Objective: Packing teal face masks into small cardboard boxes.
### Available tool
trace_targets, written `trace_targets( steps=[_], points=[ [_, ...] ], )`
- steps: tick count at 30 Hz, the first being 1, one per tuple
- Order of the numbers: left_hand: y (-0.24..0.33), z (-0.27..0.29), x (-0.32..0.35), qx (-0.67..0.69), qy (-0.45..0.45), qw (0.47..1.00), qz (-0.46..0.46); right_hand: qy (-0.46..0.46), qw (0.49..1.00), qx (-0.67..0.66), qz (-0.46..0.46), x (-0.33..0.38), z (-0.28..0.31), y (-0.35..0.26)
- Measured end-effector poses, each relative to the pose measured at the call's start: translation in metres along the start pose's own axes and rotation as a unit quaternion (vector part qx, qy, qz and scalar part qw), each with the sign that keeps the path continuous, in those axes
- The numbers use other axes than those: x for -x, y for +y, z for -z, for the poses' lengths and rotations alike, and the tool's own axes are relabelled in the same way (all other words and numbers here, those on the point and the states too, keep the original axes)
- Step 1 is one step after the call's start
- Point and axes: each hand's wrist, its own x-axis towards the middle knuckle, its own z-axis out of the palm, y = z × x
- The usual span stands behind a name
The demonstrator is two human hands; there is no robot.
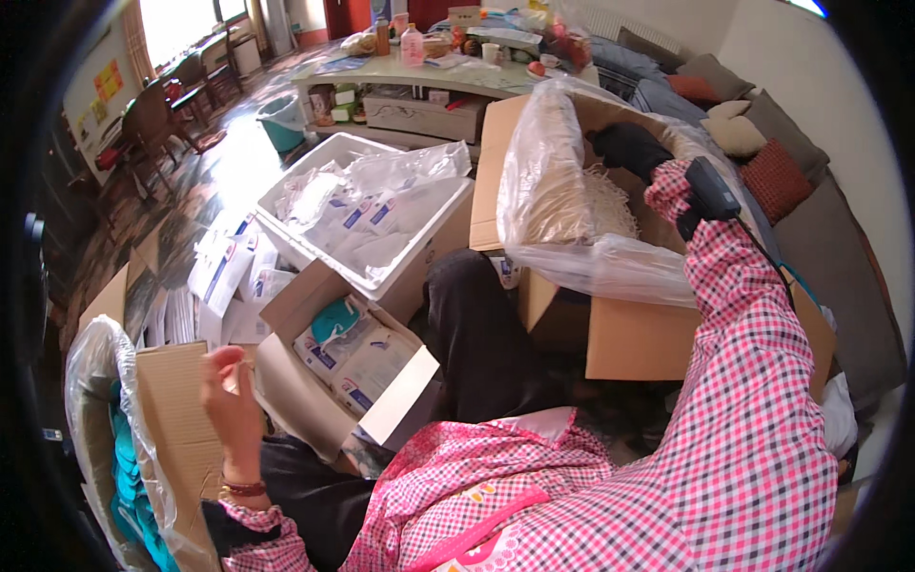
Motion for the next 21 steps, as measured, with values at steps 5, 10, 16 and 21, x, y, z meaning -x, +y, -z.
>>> trace_targets(
  steps=[5,10,16,21],
  points=[
    [-0.012,-0.044,0.029,0.0,-0.157,0.987,0.02,0.087,0.867,-0.444,-0.21,-0.008,0.056,-0.089],
    [-0.012,-0.055,0.034,-0.011,-0.263,0.964,-0.029,-0.033,0.905,-0.423,0.012,-0.004,0.092,-0.196],
    [-0.041,-0.073,0.064,-0.06,-0.378,0.921,-0.08,-0.207,0.912,-0.227,0.27,-0.04,0.055,-0.335],
    [-0.054,-0.084,0.086,-0.138,-0.395,0.901,-0.117,-0.217,0.911,-0.081,0.34,-0.071,-0.048,-0.441]
  ],
)
